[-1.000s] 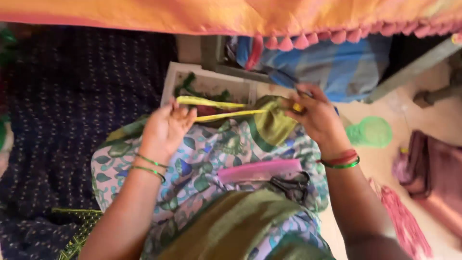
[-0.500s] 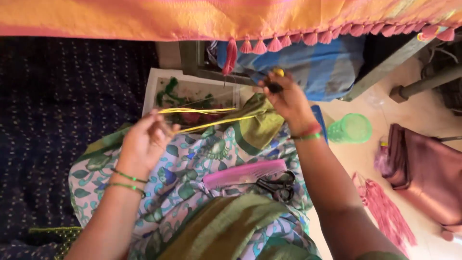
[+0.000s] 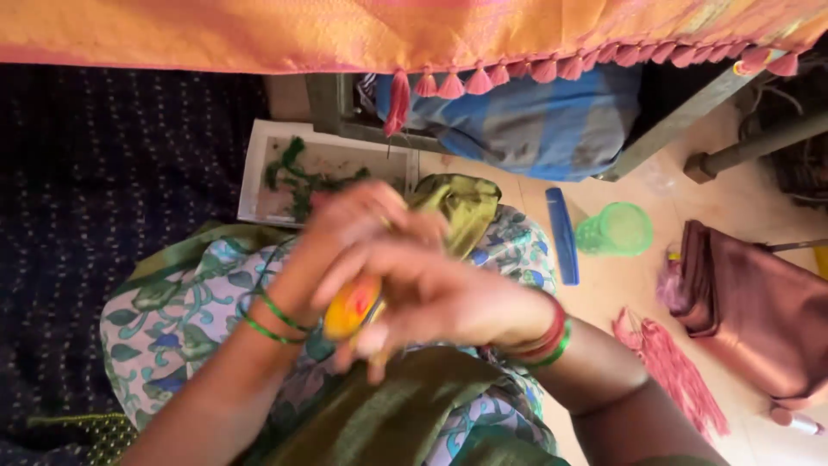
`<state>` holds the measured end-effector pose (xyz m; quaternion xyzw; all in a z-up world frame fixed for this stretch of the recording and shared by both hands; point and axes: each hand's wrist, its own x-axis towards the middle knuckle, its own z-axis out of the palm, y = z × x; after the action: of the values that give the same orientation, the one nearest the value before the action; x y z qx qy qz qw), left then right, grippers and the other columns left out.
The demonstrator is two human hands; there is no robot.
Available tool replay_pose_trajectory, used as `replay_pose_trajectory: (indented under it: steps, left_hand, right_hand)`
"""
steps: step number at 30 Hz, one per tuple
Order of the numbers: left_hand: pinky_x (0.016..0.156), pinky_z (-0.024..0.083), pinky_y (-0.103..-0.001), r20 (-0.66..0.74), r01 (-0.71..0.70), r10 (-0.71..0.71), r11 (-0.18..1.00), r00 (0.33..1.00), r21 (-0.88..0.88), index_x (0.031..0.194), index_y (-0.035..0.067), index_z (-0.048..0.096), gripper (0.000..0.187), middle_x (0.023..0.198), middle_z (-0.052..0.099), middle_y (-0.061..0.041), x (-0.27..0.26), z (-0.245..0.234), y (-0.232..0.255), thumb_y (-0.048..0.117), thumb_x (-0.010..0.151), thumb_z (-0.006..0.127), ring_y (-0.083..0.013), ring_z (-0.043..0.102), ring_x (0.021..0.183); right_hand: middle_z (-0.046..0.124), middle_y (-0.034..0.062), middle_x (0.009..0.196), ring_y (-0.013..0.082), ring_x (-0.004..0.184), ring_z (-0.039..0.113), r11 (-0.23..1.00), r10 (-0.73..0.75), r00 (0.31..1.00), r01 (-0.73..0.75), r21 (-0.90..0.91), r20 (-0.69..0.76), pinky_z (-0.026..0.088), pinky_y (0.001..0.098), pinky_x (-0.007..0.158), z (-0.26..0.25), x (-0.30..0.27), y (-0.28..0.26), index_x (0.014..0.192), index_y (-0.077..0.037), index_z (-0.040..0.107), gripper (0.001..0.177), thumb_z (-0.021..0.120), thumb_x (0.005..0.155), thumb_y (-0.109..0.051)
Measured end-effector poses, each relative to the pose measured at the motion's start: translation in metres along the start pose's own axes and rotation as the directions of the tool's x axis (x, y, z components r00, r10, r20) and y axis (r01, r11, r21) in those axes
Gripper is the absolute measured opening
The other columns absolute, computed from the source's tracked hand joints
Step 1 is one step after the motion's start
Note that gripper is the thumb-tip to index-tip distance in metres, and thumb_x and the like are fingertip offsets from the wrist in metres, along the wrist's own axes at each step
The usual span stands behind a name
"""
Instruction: Sewing and tying decorative tassels to the border of a saree.
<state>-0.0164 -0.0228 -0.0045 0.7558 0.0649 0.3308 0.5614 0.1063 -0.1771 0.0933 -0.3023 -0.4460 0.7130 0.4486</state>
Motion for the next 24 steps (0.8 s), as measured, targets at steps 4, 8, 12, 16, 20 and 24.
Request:
replay_pose_trajectory:
  steps: [4,8,12,16,20,24]
  left_hand:
    - [0.08,0.051,-0.03,0.395,0.173,-0.035,0.931,0.918,-0.32,0.108,0.004,0.061,0.012,0.1,0.063,-0.007,-0.02,-0.023,-0.008,0.008,0.096,0.061,-0.0135,0.062,0.089]
    - [0.076,0.052,-0.036,0.073,0.504,-0.691,0.447,0.719,-0.739,0.098,0.007,0.065,0.012,0.086,0.07,-0.004,-0.044,-0.072,-0.083,0.009,0.103,0.054,-0.0136,0.066,0.068]
    - [0.088,0.06,-0.044,-0.094,0.187,-0.664,0.339,0.742,-0.922,0.09,0.01,0.067,0.023,0.07,0.067,-0.005,-0.081,-0.1,-0.211,0.023,0.105,0.054,-0.0193,0.066,0.066]
    - [0.087,0.053,-0.045,-0.081,0.239,-0.755,0.305,0.651,-0.922,0.086,0.011,0.062,0.031,0.075,0.07,-0.009,-0.081,-0.091,-0.173,0.028,0.109,0.051,-0.0262,0.069,0.073]
    - [0.093,0.055,-0.047,0.086,0.315,-0.623,0.267,0.778,-0.911,0.078,0.011,0.056,0.029,0.08,0.073,-0.017,-0.038,-0.054,-0.052,0.022,0.103,0.047,-0.0315,0.073,0.084]
    - [0.083,0.053,-0.033,0.12,-0.079,0.072,0.995,0.99,0.055,0.094,0.005,0.063,0.007,0.093,0.067,-0.014,-0.022,0.015,-0.013,0.009,0.096,0.059,-0.0287,0.066,0.088]
  right_hand:
    - [0.067,0.0141,0.12,0.0278,0.1,0.073,0.988,0.098,0.995,-0.093,0.123,-0.034,0.064,0.0371,0.072,-0.037,-0.005,-0.01,0.138,-0.007,0.047,0.043,0.064,0.099,-0.015]
    - [0.069,0.0151,0.108,0.0263,0.095,0.071,0.917,-0.263,0.761,0.389,0.091,-0.593,0.061,0.0358,0.078,-0.205,-0.018,0.049,0.128,-0.003,0.057,0.033,0.068,0.101,-0.017]
    - [0.064,0.0071,0.105,0.0244,0.101,0.067,0.88,-0.257,0.514,0.475,0.022,-0.818,0.065,0.0435,0.098,-0.342,-0.053,0.153,0.117,-0.004,0.057,0.017,0.066,0.103,-0.001]
    - [0.07,0.0075,0.107,0.0301,0.104,0.069,0.916,0.083,0.428,0.323,0.238,-0.9,0.061,0.0432,0.091,-0.257,-0.074,0.151,0.117,-0.01,0.061,0.026,0.059,0.093,-0.002]
    - [0.069,0.0136,0.111,0.0304,0.106,0.07,0.948,-0.162,0.651,0.31,0.065,-0.742,0.06,0.0435,0.088,-0.108,-0.056,0.085,0.118,-0.006,0.059,0.022,0.065,0.096,-0.004]
    - [0.071,0.0162,0.11,0.0244,0.101,0.072,0.995,-0.084,0.965,0.07,-0.067,-0.246,0.061,0.0373,0.085,0.01,-0.032,0.033,0.13,-0.002,0.056,0.036,0.073,0.098,-0.002]
